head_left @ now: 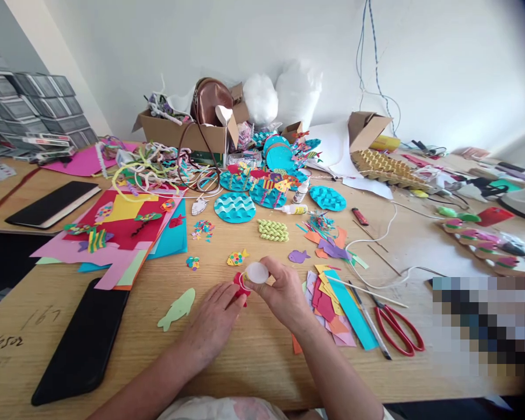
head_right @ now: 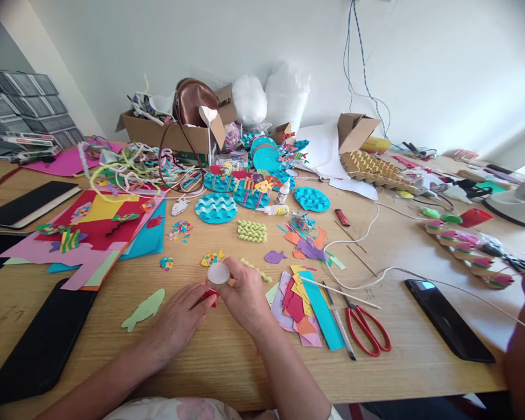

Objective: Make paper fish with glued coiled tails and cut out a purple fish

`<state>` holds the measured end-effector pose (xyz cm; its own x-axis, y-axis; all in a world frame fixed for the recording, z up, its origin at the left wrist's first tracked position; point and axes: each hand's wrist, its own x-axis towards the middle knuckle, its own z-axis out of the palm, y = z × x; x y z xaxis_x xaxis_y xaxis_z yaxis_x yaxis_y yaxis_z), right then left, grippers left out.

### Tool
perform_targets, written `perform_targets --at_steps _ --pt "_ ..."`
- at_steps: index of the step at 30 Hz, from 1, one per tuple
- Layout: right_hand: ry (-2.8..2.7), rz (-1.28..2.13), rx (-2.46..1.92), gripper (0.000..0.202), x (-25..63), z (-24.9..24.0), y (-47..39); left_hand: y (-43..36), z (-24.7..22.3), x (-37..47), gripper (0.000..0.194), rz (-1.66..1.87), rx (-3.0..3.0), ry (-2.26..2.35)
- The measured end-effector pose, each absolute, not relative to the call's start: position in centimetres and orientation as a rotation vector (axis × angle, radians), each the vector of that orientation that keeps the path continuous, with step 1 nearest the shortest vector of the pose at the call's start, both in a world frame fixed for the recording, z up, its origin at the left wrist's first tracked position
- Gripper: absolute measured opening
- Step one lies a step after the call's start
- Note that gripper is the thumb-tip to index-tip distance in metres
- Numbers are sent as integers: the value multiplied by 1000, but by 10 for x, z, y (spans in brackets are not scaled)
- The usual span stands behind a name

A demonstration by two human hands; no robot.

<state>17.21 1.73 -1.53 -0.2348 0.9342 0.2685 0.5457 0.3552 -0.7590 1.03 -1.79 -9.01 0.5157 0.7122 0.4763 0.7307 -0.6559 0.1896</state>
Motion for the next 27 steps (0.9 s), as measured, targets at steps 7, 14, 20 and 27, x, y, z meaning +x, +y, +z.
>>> perform_targets --at_steps 7,14,20,27 --pt "-1873 728 -1297 16 171 -16 17 -18 -88 10 21 -799 -2749 -1292" --pt "-1876 716 -1273 16 170 -18 17 -19 -90 9 22 -792 -2780 -1327" --pt "-1882 748 -1291 18 172 -17 16 -19 -89 10 21 -744 -2784 -1391" --pt "-1843 816 -1415 15 173 -11 17 -18 -85 8 23 -754 -2804 -1308"
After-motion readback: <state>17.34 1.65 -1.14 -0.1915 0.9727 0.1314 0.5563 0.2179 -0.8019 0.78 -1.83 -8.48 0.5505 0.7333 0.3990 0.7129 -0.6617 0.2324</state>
